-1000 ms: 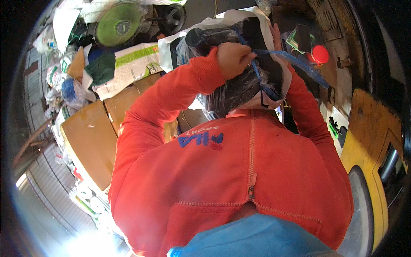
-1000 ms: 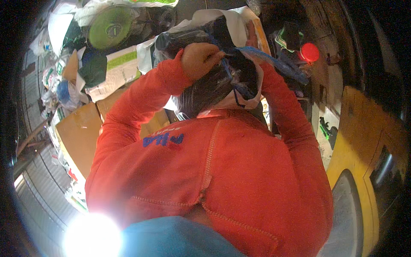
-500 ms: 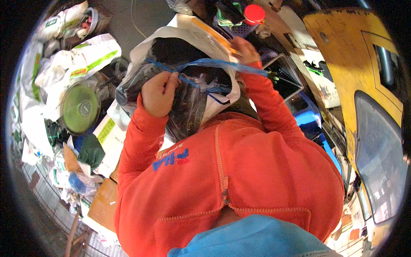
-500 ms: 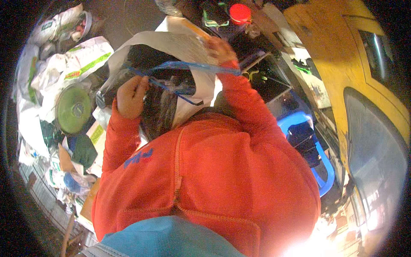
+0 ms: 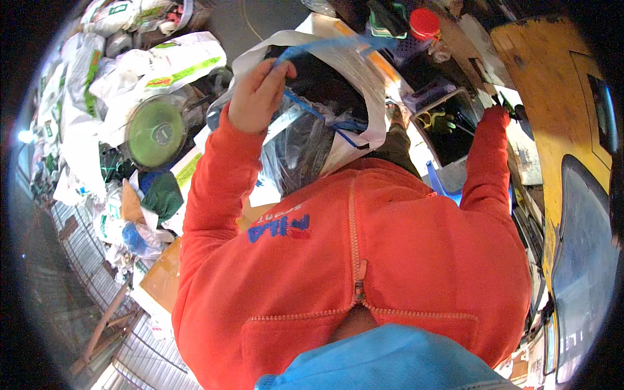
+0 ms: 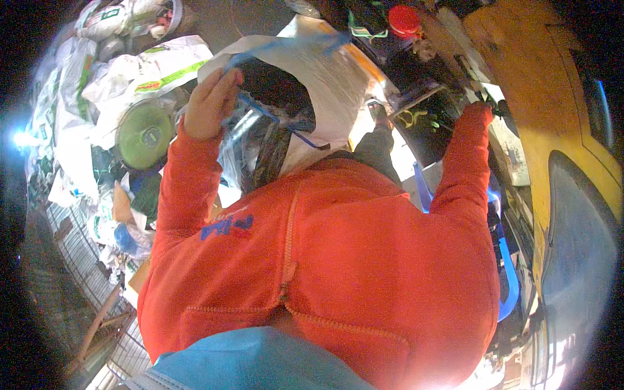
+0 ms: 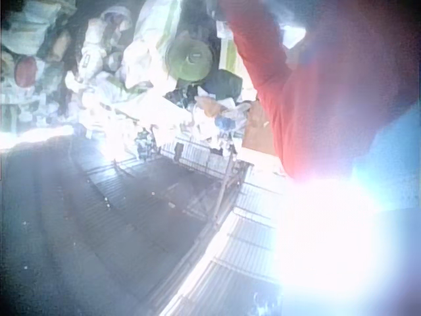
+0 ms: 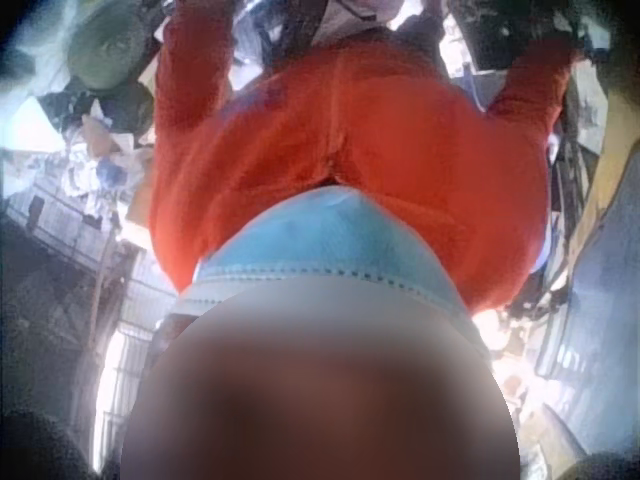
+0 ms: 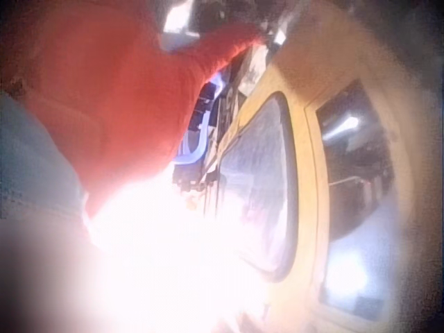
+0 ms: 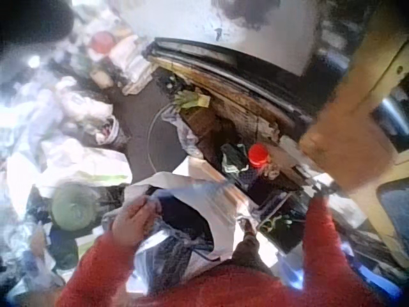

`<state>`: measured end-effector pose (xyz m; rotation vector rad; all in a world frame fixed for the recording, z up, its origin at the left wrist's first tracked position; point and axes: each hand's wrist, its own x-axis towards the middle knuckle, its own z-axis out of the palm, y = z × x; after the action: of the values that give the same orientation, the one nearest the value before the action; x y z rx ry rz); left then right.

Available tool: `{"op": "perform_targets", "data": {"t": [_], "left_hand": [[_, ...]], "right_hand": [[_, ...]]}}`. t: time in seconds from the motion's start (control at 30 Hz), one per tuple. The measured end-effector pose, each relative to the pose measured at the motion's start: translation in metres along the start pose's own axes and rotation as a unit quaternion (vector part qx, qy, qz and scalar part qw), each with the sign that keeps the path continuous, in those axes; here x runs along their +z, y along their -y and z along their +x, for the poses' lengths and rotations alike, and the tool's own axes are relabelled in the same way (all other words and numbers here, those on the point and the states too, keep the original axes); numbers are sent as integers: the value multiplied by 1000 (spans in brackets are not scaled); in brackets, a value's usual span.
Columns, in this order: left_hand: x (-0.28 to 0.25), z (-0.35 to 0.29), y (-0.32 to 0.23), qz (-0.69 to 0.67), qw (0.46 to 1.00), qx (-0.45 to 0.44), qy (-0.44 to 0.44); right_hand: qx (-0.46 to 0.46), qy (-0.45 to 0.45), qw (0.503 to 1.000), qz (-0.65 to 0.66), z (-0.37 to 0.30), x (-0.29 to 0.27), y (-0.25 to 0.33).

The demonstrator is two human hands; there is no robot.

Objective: The person ties a plastic bag containing black parts with a blue zip tie, then sits and puts on green gloves. They pick up a black plastic part and a circular component, align and fit the circular piece into the part, and place the assembled item into a black tray.

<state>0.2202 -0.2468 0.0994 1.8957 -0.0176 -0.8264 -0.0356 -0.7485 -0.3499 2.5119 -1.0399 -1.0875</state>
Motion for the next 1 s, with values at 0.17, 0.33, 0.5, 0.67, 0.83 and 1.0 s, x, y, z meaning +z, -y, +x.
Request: {"op": "perform_targets", "data": {"t": [0.17, 0.33, 0.5, 0.67, 0.83, 1.0], "left_hand": [[14, 26, -23, -65, 975, -200, 68], [37, 49, -35, 120, 947, -283, 90], [39, 62, -37, 76, 935, -327, 109], [28, 74, -16, 317, 913, -162, 198], [17, 56, 0, 73, 967, -100, 223], [43, 37, 0, -113, 988, -104, 25]], "right_hand": [[-145, -207, 929, 269, -96, -58, 31], [-357, -23, 597, 718, -220, -213, 89], [-500, -83, 685, 524, -261, -346, 110], [-544, -90, 674, 492, -268, -369, 135], [-594, -112, 623, 496, -249, -368, 137], [-651, -144, 629, 401, -235, -392, 141]]}}
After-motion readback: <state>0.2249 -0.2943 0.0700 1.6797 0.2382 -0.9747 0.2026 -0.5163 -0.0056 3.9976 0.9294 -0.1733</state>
